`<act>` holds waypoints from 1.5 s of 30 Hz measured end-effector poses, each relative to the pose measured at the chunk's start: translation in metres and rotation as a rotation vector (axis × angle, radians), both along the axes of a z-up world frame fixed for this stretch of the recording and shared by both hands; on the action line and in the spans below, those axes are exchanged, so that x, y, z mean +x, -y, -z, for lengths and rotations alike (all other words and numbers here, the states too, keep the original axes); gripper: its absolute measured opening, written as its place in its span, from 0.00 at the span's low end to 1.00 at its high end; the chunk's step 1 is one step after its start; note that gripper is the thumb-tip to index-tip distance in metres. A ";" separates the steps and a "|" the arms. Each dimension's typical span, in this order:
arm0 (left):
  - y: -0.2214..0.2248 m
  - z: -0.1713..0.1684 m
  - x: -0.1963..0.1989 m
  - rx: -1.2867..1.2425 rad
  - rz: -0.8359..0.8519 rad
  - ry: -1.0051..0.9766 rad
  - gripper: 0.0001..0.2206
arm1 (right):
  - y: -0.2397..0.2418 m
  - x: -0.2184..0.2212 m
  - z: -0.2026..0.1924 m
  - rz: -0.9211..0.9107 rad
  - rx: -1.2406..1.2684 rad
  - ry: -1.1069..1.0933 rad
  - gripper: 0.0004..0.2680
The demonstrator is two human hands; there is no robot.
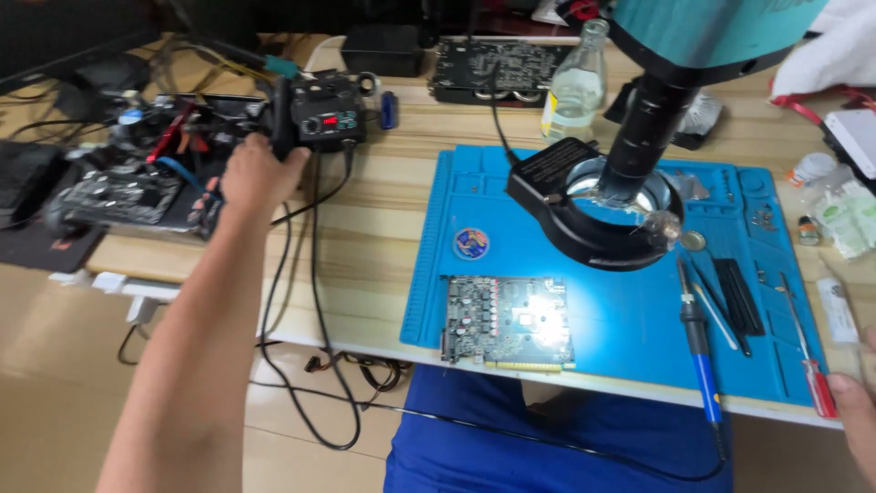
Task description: Applying flux and soldering components on a graphics card PCB using a soldering iron and a hot air gun.
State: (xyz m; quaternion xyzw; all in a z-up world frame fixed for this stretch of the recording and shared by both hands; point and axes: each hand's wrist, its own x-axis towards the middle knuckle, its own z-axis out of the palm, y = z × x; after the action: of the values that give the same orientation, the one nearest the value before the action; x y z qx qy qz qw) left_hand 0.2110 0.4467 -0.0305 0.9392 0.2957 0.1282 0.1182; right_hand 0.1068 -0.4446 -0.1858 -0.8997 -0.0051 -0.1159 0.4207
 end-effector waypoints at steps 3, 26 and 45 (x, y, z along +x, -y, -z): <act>-0.010 -0.002 0.018 0.077 -0.003 -0.075 0.39 | -0.015 -0.024 -0.029 0.030 -0.074 -0.003 0.27; 0.046 -0.073 0.001 -0.483 -0.201 0.067 0.23 | -0.218 -0.108 -0.153 0.069 -0.296 -0.168 0.18; 0.018 -0.052 -0.012 -1.080 -0.142 0.429 0.12 | -0.227 -0.099 -0.165 -0.215 -0.107 0.513 0.07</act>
State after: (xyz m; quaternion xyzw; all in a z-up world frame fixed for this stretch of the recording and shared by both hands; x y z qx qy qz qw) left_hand 0.1994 0.4290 0.0217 0.6768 0.3508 0.1542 0.6286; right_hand 0.0073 -0.2178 -0.0212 -0.8562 -0.2128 -0.2941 0.3675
